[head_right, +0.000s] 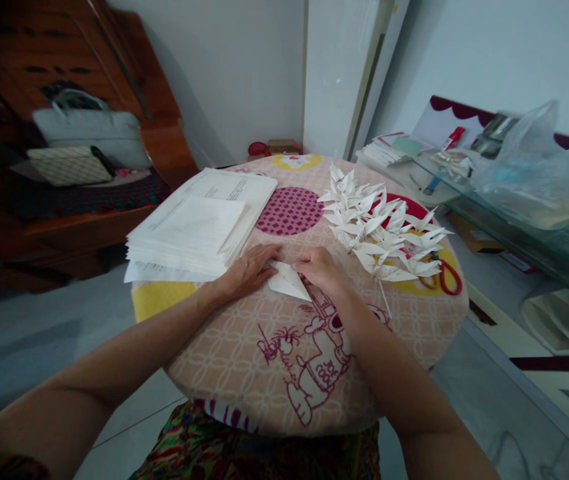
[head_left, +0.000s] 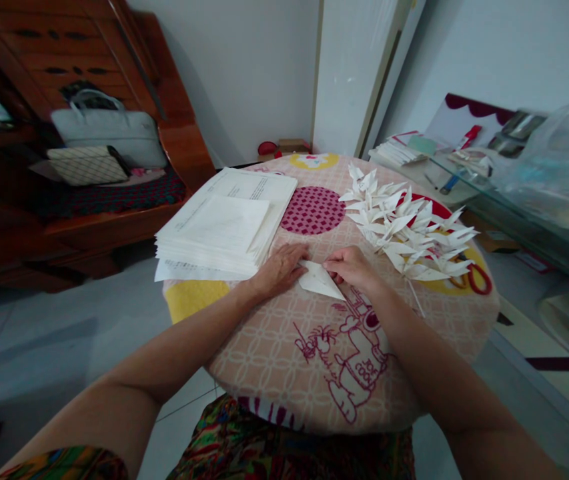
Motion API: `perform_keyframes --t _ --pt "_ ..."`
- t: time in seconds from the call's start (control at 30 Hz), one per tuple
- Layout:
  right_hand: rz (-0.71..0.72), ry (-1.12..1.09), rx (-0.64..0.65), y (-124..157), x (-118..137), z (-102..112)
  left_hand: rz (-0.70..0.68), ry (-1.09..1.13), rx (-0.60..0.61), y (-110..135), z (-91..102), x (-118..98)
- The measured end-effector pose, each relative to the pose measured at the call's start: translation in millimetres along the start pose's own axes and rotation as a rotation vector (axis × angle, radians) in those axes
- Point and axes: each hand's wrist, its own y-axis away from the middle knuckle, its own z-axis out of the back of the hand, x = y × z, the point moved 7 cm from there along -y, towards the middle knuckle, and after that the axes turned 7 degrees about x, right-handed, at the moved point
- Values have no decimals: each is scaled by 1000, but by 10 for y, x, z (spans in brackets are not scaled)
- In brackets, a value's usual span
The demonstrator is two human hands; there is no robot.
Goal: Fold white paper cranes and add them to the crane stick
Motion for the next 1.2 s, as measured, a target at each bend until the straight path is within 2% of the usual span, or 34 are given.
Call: perform_keyframes --t 0.27,0.47,0.57,0.8,0.9,1.07,1.2 --pt "21 -56 -4 -36 -29 -52 -24 61 10 1 31 -14" --pt "-127 -125 153 69 -98 -121 -33 83 23 3 33 -22" --pt "-136 -172 155 82 -113 -147 -34 105 18 -3 57 -33" --pt "43 -173 3 17 -106 -92 84 314 43 -56 260 52" --pt "114 -139 -17 -5 -90 -63 135 466 66 -67 330 138" --pt "186 -152 0 -25 -72 -54 126 713 186 -66 371 135" --pt "251 -173 0 -28 -35 -47 81 699 210 -116 485 33"
